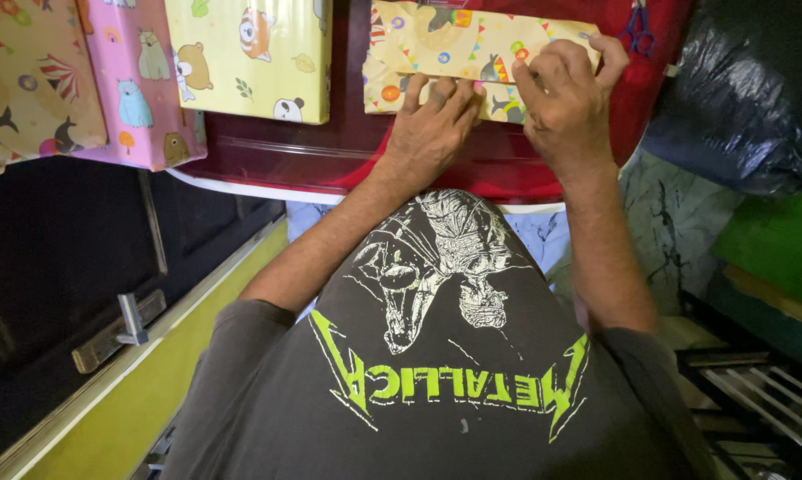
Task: The person wraps a rectangular box with yellow patterned wrapping paper on a red table, folding the paper over the sides and pressing the folds flat. They then place a second cardboard box on a sheet of paper and begin folding the paper around it.
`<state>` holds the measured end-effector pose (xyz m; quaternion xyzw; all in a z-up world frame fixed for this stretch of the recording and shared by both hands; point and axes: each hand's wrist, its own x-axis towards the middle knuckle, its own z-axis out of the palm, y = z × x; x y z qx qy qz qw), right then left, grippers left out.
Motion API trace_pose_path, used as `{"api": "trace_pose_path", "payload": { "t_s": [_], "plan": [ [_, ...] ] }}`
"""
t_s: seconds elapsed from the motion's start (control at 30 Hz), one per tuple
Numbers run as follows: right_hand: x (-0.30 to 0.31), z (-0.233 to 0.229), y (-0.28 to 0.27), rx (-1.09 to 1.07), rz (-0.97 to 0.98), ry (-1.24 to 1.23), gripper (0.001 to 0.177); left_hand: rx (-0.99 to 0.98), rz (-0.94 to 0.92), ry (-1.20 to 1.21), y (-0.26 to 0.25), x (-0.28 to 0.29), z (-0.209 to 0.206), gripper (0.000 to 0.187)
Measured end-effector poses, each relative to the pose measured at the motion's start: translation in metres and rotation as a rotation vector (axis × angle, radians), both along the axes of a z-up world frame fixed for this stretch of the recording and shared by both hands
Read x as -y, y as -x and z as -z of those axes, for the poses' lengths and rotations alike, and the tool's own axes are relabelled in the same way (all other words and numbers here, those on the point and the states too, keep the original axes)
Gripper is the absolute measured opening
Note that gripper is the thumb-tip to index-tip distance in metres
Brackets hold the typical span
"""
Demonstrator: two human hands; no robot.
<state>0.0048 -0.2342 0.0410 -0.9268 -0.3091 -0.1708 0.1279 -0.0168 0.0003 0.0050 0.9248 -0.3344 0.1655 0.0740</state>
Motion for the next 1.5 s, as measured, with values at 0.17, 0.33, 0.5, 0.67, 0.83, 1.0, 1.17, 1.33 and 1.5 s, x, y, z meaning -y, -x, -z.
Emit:
{"api": "trace_pose_path", "payload": {
  "t_s": [0.17, 0.33, 0.5, 0.67, 0.83, 1.0, 1.17, 1.33, 1.5],
  "plan": [
    [0.001, 0.000, 0.001, -0.020, 0.000, 0.026, 0.032, -0.004, -0.051, -0.011, 0.001, 0.002, 0.000, 0.038],
    [0.000, -0.005, 0.002, -0.042, -0.010, 0.008, 0.037, 0.067, -0.044, -0.076, -0.001, -0.004, 0.008, 0.027],
    [0.007, -0.016, 0.004, -0.128, -0.044, -0.183, 0.022, -0.014, -0.015, 0.037, -0.003, -0.001, 0.019, 0.030],
    [0.023, -0.026, 0.011, -0.149, 0.167, -0.261, 0.027, -0.036, 0.005, 0.038, -0.002, -0.002, 0.018, 0.032],
    [0.006, -0.018, 0.023, -0.092, 0.184, -0.104, 0.028, -0.072, 0.013, 0.058, -0.005, -0.002, 0.013, 0.030],
    [-0.035, -0.002, 0.039, -0.121, 0.128, -0.078, 0.038, -0.106, 0.017, 0.078, -0.006, -0.001, 0.011, 0.029],
    [-0.046, 0.009, 0.042, -0.127, 0.163, -0.070, 0.043, -0.125, -0.003, 0.095, -0.006, -0.001, 0.010, 0.024],
    [-0.039, 0.009, 0.043, -0.170, 0.136, -0.145, 0.044, -0.099, -0.001, 0.080, -0.006, 0.000, 0.011, 0.024],
    [-0.043, 0.011, 0.038, -0.188, 0.117, -0.199, 0.046, -0.138, -0.018, 0.053, -0.004, -0.003, 0.011, 0.037]
  ]
}}
